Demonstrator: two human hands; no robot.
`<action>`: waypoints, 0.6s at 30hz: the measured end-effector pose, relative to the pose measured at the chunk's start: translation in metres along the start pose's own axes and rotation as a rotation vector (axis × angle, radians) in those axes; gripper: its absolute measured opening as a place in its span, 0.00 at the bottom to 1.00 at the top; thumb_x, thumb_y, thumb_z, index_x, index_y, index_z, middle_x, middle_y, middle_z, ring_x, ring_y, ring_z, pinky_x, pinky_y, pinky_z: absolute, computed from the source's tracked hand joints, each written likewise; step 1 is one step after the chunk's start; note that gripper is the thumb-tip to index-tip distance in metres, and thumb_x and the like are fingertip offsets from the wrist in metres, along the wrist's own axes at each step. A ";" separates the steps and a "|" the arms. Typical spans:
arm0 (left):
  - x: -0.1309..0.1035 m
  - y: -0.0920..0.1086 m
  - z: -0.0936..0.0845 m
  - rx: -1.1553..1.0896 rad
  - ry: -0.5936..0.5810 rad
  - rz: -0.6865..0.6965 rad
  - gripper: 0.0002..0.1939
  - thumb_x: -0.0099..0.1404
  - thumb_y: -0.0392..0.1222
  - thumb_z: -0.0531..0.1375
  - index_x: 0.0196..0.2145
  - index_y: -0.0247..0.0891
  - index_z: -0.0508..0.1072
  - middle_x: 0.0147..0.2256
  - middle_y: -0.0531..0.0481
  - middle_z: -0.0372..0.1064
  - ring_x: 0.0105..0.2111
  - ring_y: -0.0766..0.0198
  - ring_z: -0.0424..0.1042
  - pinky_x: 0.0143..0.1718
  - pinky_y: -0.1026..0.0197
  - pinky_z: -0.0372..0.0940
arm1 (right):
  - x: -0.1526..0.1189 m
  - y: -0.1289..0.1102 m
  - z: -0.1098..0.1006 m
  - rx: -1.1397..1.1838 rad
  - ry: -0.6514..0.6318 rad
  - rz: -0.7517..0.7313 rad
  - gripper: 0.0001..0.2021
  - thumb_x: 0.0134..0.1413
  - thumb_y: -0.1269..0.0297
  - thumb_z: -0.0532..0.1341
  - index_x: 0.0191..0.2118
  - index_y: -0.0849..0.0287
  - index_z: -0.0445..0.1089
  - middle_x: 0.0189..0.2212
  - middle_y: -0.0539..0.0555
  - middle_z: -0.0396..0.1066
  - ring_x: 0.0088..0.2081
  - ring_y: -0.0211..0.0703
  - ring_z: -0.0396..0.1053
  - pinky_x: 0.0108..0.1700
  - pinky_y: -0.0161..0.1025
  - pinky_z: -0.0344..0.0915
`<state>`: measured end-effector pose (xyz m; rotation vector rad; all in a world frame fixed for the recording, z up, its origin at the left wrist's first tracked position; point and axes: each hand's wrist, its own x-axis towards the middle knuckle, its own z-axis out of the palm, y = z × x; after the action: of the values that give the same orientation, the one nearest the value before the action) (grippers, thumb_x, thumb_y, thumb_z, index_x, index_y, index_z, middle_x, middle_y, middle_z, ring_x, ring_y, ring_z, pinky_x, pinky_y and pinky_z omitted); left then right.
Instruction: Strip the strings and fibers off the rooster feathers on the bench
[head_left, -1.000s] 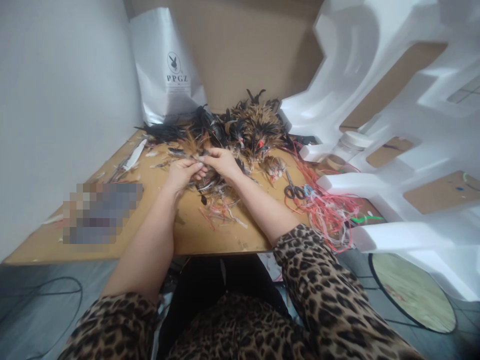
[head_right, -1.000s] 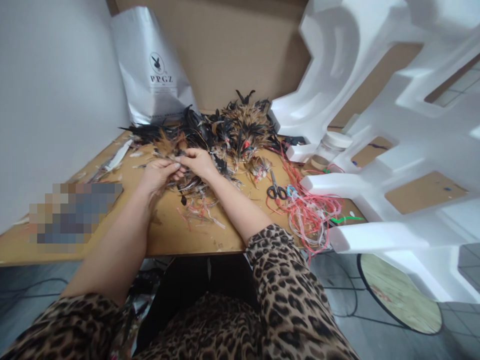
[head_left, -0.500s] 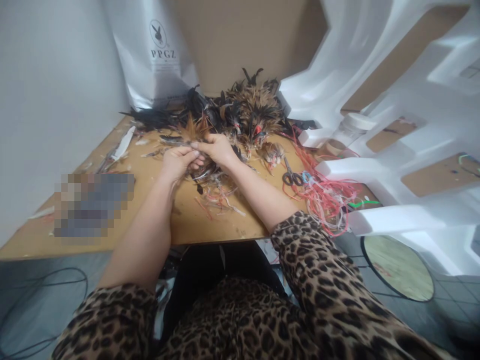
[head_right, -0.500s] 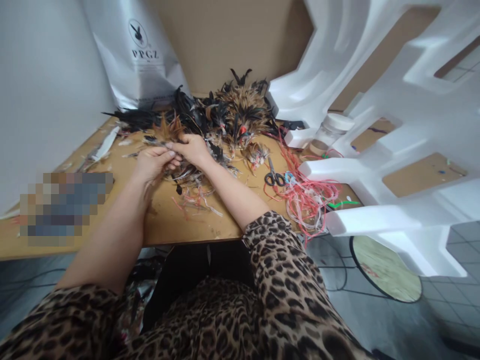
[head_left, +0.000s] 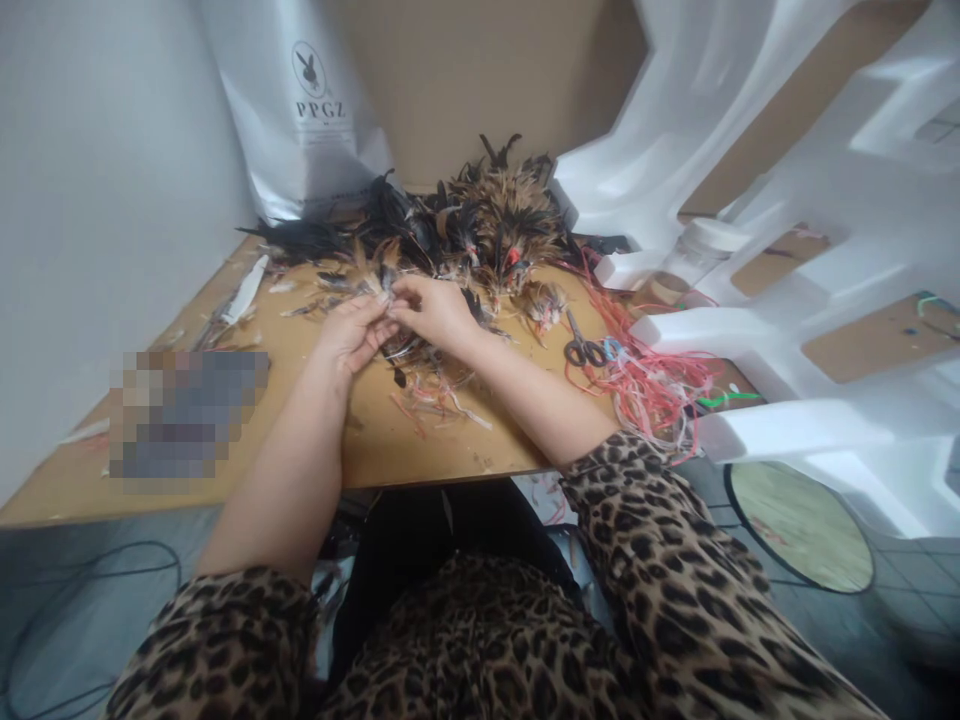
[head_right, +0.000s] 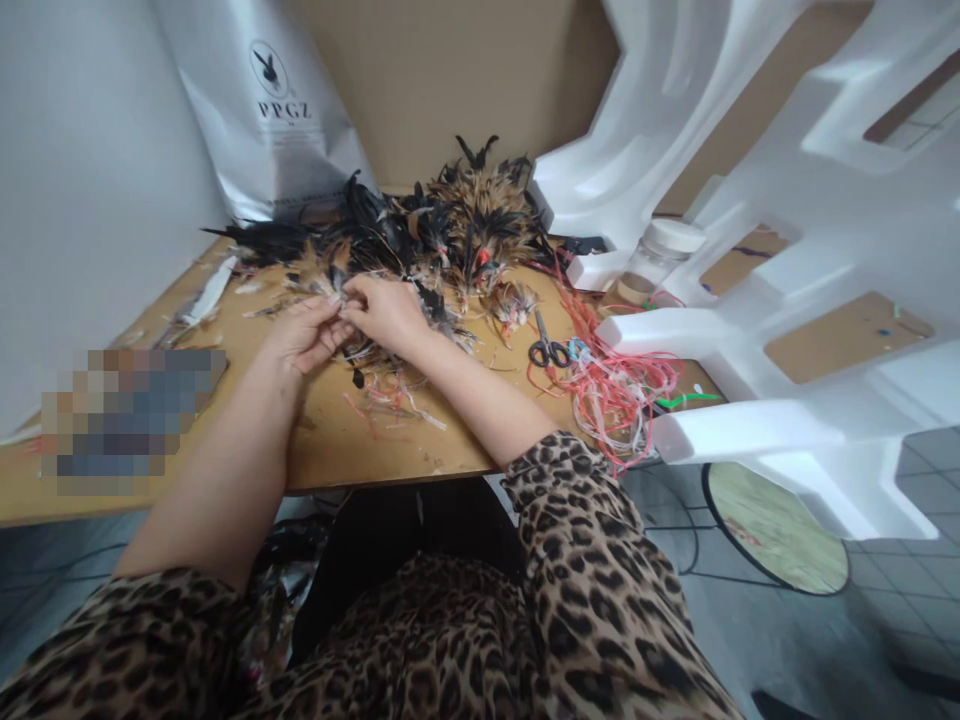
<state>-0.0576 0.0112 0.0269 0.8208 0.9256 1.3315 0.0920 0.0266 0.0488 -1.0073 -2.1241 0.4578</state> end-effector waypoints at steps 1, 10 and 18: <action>-0.001 -0.001 0.001 0.016 -0.001 -0.009 0.03 0.56 0.34 0.63 0.29 0.32 0.73 0.29 0.48 0.75 0.26 0.72 0.72 0.29 0.70 0.68 | -0.005 -0.002 -0.002 -0.069 0.009 -0.022 0.13 0.50 0.64 0.57 0.42 0.59 0.69 0.36 0.52 0.73 0.42 0.44 0.68 0.49 0.44 0.55; -0.002 -0.009 0.004 0.088 -0.089 -0.028 0.10 0.51 0.39 0.67 0.29 0.30 0.74 0.29 0.45 0.75 0.28 0.68 0.74 0.31 0.69 0.69 | -0.028 0.002 0.000 -0.361 0.048 -0.106 0.12 0.58 0.63 0.51 0.43 0.60 0.65 0.37 0.57 0.73 0.43 0.47 0.67 0.55 0.49 0.42; -0.002 -0.012 0.006 0.108 -0.085 -0.013 0.11 0.49 0.41 0.68 0.27 0.31 0.73 0.28 0.47 0.74 0.28 0.69 0.73 0.34 0.67 0.69 | -0.027 0.002 -0.003 -0.437 0.061 -0.140 0.12 0.59 0.59 0.51 0.40 0.61 0.65 0.33 0.56 0.72 0.40 0.47 0.67 0.56 0.51 0.39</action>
<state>-0.0469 0.0083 0.0185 0.9458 0.9400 1.2346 0.1064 0.0068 0.0371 -1.0798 -2.2700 -0.1129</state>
